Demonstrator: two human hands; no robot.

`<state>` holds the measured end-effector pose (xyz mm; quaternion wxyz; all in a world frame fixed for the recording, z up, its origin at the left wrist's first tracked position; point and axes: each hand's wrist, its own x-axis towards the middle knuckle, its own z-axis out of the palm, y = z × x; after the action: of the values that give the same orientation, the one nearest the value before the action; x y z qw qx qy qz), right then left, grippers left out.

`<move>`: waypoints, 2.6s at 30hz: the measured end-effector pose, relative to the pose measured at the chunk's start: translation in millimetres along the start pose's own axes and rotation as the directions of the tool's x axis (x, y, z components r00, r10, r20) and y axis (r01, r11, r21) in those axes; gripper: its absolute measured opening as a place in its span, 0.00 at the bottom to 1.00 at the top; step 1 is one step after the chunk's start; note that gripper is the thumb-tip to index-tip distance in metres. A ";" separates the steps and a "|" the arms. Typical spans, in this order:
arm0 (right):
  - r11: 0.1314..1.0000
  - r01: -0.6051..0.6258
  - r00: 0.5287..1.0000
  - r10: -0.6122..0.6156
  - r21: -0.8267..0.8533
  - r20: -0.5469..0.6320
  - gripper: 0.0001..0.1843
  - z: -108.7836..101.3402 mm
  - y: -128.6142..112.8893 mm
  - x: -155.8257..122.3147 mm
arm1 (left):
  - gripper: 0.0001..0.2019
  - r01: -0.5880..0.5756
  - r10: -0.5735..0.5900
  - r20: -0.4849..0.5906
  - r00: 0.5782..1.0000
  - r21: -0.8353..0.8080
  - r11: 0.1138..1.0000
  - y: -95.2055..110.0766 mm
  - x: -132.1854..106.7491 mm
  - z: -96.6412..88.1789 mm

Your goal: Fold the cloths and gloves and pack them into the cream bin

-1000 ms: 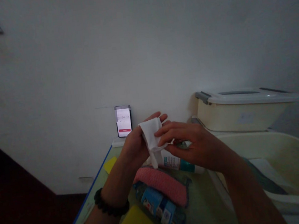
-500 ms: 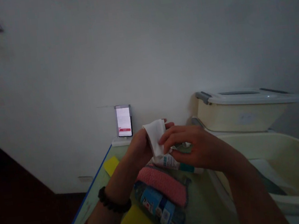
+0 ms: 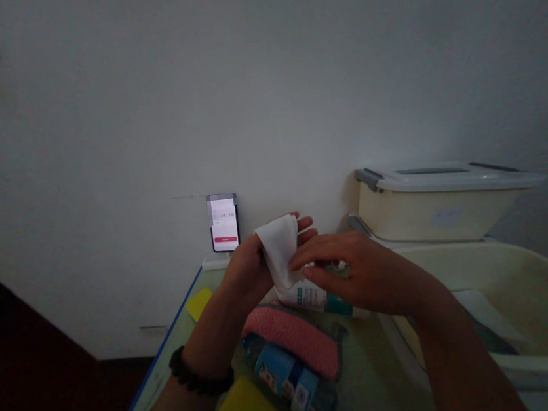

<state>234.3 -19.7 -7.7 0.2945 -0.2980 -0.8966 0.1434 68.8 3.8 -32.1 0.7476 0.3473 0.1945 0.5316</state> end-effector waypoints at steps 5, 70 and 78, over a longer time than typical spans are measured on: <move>0.998 -0.001 0.960 -0.017 -0.063 -0.279 0.06 -1.4 2.6 2.7 | 0.13 -0.060 0.051 0.078 0.996 0.117 0.991 0.4 0.7 -7.7; 0.794 -0.198 0.899 0.381 0.575 -0.217 0.12 1.9 9.3 4.4 | 0.17 -0.069 -0.074 0.258 0.963 0.505 0.860 6.9 -12.2 -6.6; 0.741 -0.164 0.861 0.430 0.651 -0.272 0.08 0.0 10.9 6.1 | 0.21 -0.041 -0.092 0.231 0.969 0.512 0.858 8.1 -13.4 -5.1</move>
<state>235.3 -7.4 -9.7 0.5258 -0.3529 -0.6600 0.4043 55.3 -5.5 -30.8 0.6534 0.5945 0.2392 0.4030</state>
